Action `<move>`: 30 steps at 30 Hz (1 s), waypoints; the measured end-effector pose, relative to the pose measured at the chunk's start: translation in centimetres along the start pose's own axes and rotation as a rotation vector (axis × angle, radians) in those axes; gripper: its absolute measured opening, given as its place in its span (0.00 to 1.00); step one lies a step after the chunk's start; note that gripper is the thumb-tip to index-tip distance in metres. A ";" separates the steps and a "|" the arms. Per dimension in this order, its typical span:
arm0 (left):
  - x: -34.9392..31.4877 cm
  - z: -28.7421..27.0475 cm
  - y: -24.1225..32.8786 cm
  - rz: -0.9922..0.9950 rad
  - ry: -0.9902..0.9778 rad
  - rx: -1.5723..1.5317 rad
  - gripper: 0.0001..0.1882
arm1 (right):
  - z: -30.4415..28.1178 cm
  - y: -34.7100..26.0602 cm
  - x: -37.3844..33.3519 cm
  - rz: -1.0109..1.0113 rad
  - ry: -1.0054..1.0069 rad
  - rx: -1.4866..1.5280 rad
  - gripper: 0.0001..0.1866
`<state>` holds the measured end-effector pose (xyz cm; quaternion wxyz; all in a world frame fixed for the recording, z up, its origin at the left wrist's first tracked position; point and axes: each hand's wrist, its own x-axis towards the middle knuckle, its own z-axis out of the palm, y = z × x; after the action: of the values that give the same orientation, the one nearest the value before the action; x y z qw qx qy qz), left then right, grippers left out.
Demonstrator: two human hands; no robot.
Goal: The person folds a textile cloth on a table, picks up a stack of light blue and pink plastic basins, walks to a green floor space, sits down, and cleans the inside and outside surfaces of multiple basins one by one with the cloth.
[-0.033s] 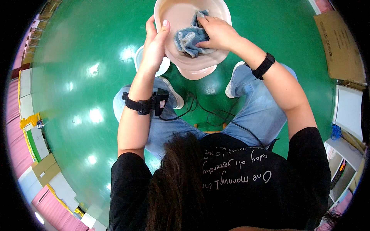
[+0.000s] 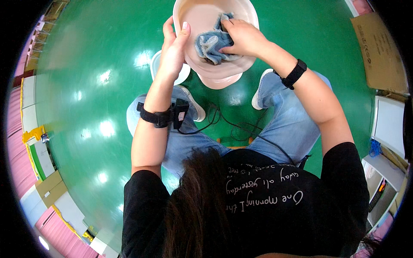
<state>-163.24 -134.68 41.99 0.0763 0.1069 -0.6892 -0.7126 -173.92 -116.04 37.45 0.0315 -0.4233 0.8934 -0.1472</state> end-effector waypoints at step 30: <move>-0.3 3.2 -2.5 0.139 0.023 0.228 0.38 | -0.5 -1.6 -0.2 0.433 -0.418 1.324 0.18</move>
<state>-163.66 -131.45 39.63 0.1209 0.0749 -0.7705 -0.6214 -172.72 -116.71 38.38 0.4795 -0.1483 0.6561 -0.5635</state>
